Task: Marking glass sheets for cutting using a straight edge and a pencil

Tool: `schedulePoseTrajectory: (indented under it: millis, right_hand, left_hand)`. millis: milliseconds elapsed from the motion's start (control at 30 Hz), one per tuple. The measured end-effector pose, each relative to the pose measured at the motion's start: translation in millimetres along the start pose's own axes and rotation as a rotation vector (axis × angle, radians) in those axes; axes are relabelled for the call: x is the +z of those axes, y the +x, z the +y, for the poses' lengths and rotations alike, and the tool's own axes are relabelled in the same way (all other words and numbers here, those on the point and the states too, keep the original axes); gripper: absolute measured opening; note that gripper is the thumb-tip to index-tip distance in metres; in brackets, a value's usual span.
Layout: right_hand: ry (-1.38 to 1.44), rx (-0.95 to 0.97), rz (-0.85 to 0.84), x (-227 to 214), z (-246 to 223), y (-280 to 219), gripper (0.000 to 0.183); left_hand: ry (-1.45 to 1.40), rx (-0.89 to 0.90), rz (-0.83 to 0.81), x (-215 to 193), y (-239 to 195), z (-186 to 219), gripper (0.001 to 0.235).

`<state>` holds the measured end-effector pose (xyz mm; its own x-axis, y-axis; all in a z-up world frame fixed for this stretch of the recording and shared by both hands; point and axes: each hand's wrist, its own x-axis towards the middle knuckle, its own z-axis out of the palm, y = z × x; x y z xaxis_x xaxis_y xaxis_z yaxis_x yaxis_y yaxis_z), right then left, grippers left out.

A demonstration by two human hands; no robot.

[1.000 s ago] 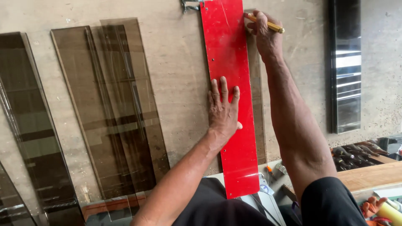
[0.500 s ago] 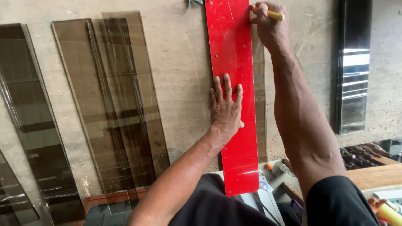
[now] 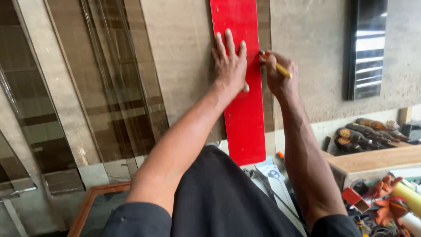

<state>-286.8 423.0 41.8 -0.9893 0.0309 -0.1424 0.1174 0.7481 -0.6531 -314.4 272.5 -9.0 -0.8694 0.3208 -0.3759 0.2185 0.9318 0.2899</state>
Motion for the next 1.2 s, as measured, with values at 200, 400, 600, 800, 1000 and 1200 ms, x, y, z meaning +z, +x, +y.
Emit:
schedulePoseTrajectory:
  millis: [200,400,600,800,1000,1200]
  right_hand:
    - [-0.011,0.148,-0.01,-4.5,22.9,-159.7,0.049]
    - [-0.016,0.195,-0.093,-11.3,29.0,-281.3,0.052]
    - [-0.027,0.394,-0.168,7.6,69.2,-359.7,0.053]
    - [-0.116,0.474,-0.428,62.8,152.7,-431.3,0.035]
    - [0.505,0.809,-0.137,28.5,67.1,-355.4,0.05]
    - [1.037,0.757,0.211,58.9,100.1,-331.5,0.051]
  left_hand:
    - [0.046,-0.038,-0.055,-4.2,-0.9,3.8,0.156]
    - [0.08,0.011,-0.008,7.7,15.8,0.1,0.116]
    - [0.18,-0.005,-0.472,26.1,40.2,-6.0,0.091]
    - [0.294,0.089,-0.37,61.2,50.1,1.3,0.082]
    - [0.156,0.268,0.088,65.5,-140.2,90.4,0.082]
    - [0.019,0.344,0.19,109.2,-186.6,95.3,0.09]
